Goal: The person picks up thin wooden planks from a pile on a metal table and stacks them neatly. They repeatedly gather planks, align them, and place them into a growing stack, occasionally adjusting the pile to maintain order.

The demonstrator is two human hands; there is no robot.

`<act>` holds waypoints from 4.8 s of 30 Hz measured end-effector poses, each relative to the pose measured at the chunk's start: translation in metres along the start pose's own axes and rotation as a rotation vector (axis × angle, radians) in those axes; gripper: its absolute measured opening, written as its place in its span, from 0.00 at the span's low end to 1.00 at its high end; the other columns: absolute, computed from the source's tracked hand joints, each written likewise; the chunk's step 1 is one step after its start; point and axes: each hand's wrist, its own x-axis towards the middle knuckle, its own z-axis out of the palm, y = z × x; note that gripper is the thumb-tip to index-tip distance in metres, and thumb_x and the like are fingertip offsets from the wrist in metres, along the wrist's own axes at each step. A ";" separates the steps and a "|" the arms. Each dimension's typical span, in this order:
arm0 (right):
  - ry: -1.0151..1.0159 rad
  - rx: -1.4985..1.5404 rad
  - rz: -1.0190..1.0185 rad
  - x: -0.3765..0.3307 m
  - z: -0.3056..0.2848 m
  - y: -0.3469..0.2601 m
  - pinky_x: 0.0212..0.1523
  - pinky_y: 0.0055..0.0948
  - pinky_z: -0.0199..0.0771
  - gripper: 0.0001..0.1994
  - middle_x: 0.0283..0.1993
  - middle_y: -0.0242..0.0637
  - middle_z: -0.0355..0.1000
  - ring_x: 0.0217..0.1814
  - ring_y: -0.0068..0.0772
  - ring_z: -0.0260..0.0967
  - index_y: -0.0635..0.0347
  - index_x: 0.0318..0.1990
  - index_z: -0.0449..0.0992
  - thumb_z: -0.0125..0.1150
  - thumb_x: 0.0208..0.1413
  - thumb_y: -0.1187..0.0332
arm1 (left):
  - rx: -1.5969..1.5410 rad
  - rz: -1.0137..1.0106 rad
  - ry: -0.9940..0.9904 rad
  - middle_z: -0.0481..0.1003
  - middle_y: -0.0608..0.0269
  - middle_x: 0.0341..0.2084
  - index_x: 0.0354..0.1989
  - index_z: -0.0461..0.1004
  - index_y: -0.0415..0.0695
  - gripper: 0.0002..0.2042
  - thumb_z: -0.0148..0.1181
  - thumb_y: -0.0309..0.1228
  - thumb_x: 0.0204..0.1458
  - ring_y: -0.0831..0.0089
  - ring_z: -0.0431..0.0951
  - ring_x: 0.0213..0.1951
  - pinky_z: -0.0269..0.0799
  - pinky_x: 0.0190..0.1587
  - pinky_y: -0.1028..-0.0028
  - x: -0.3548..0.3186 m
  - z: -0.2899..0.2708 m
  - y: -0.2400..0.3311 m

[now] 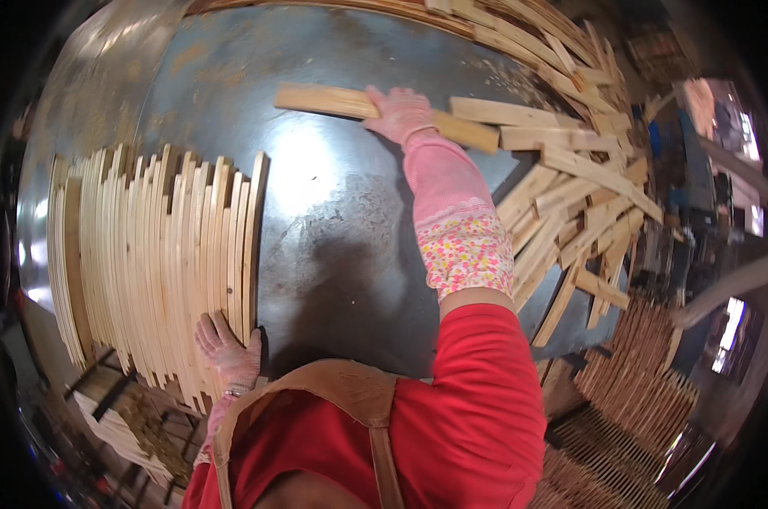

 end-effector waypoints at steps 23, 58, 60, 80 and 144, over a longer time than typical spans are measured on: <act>0.264 0.282 1.245 -0.529 0.172 0.023 0.60 0.50 0.76 0.25 0.54 0.53 0.79 0.59 0.57 0.76 0.59 0.58 0.75 0.66 0.57 0.54 | -0.369 -0.064 -0.137 0.65 0.41 0.71 0.76 0.63 0.39 0.35 0.58 0.47 0.65 0.46 0.66 0.70 0.60 0.73 0.53 0.018 -0.028 0.020; 0.304 1.525 1.009 -0.481 0.149 0.006 0.68 0.35 0.71 0.25 0.59 0.49 0.80 0.64 0.40 0.76 0.54 0.67 0.76 0.63 0.69 0.51 | -0.040 0.717 -0.849 0.73 0.44 0.63 0.74 0.63 0.40 0.51 0.80 0.55 0.44 0.47 0.80 0.60 0.76 0.63 0.56 -0.034 -0.037 0.423; 0.571 1.672 0.799 -0.485 0.192 0.040 0.69 0.36 0.71 0.27 0.60 0.49 0.80 0.65 0.40 0.76 0.57 0.68 0.75 0.65 0.68 0.52 | 0.115 0.697 -0.716 0.70 0.48 0.65 0.66 0.69 0.41 0.43 0.77 0.53 0.46 0.48 0.81 0.57 0.78 0.61 0.55 -0.027 -0.002 0.419; 1.613 2.007 0.817 -0.555 0.190 0.336 0.51 0.35 0.80 0.18 0.49 0.38 0.76 0.48 0.35 0.78 0.66 0.61 0.72 0.56 0.73 0.62 | -0.108 0.167 -0.112 0.75 0.41 0.65 0.70 0.70 0.38 0.34 0.72 0.39 0.56 0.47 0.72 0.68 0.67 0.71 0.55 0.019 -0.028 0.236; -0.054 1.204 0.344 -0.238 0.156 -0.122 0.71 0.30 0.68 0.36 0.71 0.44 0.71 0.70 0.34 0.69 0.69 0.76 0.64 0.64 0.71 0.51 | -1.285 -0.680 -0.129 0.80 0.53 0.51 0.64 0.74 0.34 0.26 0.63 0.42 0.65 0.62 0.79 0.54 0.74 0.59 0.62 -0.103 -0.003 -0.256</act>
